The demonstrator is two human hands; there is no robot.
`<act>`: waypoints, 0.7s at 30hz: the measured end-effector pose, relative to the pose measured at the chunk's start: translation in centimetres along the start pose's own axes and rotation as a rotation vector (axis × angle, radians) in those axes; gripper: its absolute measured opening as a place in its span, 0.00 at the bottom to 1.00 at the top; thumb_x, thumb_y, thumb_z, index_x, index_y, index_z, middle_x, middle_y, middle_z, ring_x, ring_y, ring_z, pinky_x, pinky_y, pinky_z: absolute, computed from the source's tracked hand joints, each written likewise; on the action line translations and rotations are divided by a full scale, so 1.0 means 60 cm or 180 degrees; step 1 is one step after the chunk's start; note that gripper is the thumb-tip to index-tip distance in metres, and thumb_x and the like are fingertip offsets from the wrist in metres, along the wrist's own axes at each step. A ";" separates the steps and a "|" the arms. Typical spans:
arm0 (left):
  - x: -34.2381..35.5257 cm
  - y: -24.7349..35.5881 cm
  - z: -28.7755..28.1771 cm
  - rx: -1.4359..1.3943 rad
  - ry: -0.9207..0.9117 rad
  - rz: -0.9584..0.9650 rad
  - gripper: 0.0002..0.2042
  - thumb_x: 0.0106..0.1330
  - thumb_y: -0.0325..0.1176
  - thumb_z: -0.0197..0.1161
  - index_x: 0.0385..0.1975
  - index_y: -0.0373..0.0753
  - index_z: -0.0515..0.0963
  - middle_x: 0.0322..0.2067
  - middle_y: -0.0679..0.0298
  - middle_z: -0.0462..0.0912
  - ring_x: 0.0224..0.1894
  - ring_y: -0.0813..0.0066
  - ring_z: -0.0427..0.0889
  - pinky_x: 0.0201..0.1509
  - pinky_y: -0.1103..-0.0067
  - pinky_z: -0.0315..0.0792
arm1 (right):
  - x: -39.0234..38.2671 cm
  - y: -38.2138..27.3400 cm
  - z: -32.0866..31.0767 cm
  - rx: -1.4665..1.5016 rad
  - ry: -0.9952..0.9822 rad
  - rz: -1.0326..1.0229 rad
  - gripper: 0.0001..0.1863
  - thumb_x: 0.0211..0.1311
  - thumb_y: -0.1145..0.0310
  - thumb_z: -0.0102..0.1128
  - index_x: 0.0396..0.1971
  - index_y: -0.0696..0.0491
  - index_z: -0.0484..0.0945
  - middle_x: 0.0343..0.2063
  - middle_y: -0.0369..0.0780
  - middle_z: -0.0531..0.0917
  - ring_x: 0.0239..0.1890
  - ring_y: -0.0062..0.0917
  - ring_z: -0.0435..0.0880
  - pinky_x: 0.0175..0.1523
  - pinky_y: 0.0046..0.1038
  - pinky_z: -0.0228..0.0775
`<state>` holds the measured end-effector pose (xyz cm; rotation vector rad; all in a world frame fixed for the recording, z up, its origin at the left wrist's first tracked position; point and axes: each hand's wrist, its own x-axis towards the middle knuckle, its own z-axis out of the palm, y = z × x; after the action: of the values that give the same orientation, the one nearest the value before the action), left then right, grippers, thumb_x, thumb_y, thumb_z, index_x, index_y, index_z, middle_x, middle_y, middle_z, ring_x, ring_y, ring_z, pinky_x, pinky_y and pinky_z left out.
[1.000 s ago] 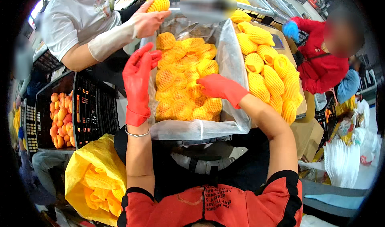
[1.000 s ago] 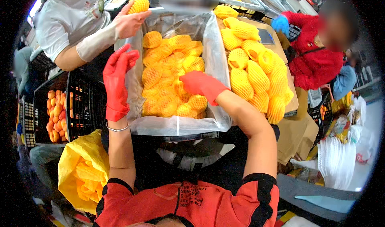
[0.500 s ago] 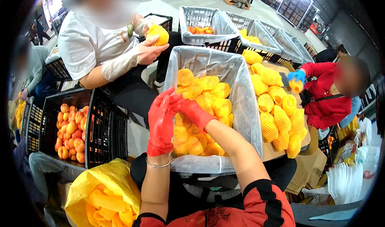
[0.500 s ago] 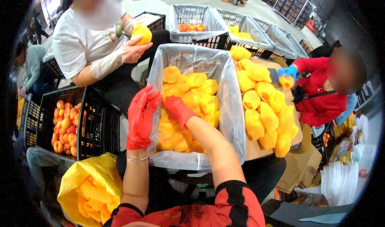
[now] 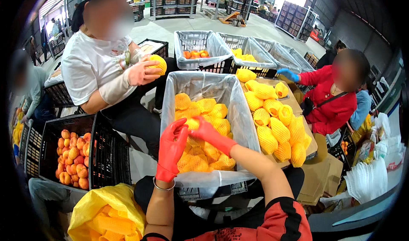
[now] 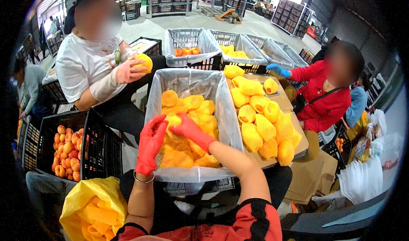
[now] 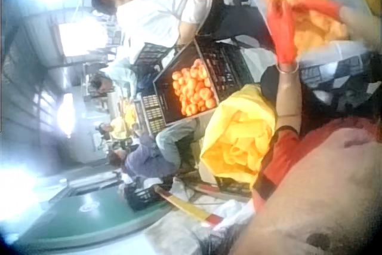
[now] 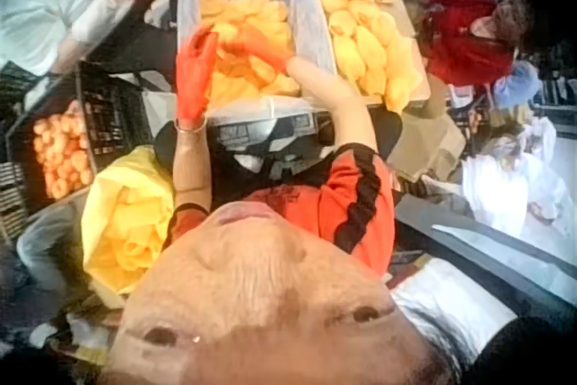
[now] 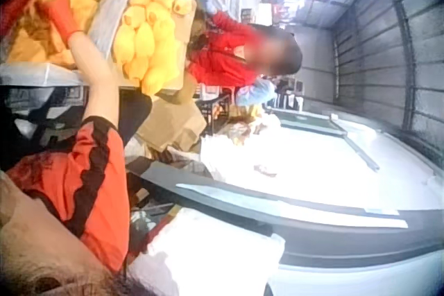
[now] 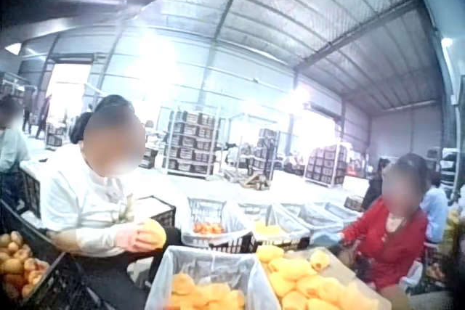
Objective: The person sorts fruit by picking them from a central crate, placing them into yellow foam protective sleeves, and then depositing them into a separate bin.
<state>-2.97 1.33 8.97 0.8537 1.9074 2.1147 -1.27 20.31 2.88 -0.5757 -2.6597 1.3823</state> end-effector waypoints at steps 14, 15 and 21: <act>-0.014 0.050 0.022 -0.0082 -0.0297 0.0576 0.35 0.57 0.20 0.67 0.68 0.41 0.67 0.71 0.56 0.59 0.74 0.62 0.58 0.74 0.69 0.58 | -0.100 -0.130 -0.039 0.4773 -0.0362 -0.0792 0.32 0.75 0.46 0.48 0.67 0.53 0.66 0.60 0.42 0.78 0.59 0.34 0.80 0.63 0.37 0.73; -0.010 0.043 0.019 0.0202 -0.0287 0.0629 0.35 0.56 0.20 0.68 0.68 0.41 0.69 0.70 0.55 0.60 0.74 0.61 0.59 0.74 0.68 0.59 | -0.100 -0.126 -0.033 0.5017 -0.0507 -0.0632 0.32 0.74 0.45 0.49 0.67 0.53 0.67 0.59 0.42 0.78 0.59 0.34 0.80 0.63 0.38 0.74; 0.007 0.038 0.017 0.2252 0.0278 0.1643 0.23 0.53 0.25 0.67 0.53 0.39 0.80 0.51 0.47 0.80 0.55 0.47 0.77 0.56 0.67 0.73 | -0.091 -0.096 -0.001 0.5721 -0.0903 0.0353 0.33 0.69 0.43 0.55 0.64 0.51 0.70 0.57 0.41 0.81 0.56 0.35 0.82 0.59 0.42 0.77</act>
<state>-2.23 2.00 11.28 1.5415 2.7814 1.6819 2.16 15.37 8.06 -0.2041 -0.5410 2.9954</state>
